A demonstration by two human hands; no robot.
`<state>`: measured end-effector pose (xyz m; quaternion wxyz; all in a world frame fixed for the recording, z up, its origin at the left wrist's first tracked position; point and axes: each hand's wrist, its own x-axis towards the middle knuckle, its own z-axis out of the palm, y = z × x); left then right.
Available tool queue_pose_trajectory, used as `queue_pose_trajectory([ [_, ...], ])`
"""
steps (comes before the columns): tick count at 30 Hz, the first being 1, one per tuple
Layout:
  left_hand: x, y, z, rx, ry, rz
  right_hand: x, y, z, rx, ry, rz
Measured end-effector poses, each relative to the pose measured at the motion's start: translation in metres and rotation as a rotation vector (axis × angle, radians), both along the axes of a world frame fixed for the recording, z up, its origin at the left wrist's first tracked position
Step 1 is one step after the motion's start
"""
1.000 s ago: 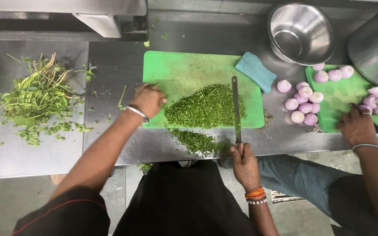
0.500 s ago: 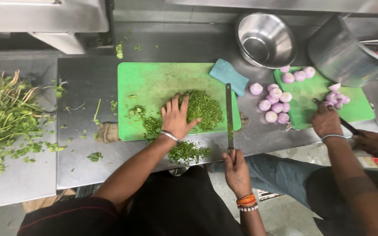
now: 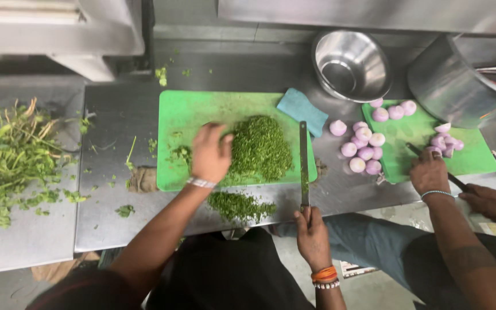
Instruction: The person chops coriander with a knife on a green cutting board, gathering the chopped pile aside, then pulls fresh coriander bunches from the pile on the steel counter, strips the leaves, and continues chopping them into the pile while a coworker peels shallots beside them.
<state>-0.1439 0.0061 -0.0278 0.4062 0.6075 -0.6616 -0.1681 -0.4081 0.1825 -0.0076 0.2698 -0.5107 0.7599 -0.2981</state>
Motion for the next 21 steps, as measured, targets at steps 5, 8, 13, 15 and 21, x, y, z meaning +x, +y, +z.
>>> queue_pose_trajectory([
  [5, 0.022, 0.086, 0.003, -0.166, -0.189, 0.155, -0.007, -0.01, 0.0, -0.056, -0.008, 0.041],
  [8, 0.005, 0.1, -0.007, 0.024, -0.307, 0.153, -0.008, -0.014, 0.003, -0.043, 0.002, 0.062],
  [13, -0.039, 0.058, -0.017, 0.138, -0.375, 0.164, -0.007, -0.014, 0.009, -0.099, -0.067, 0.1],
  [15, -0.056, 0.036, -0.018, 0.246, -0.324, 0.129, -0.007, -0.011, 0.008, -0.126, -0.068, 0.12],
  [21, -0.086, -0.016, -0.028, 0.124, -0.153, 0.007, -0.015, 0.0, -0.009, -0.062, -0.027, 0.069],
])
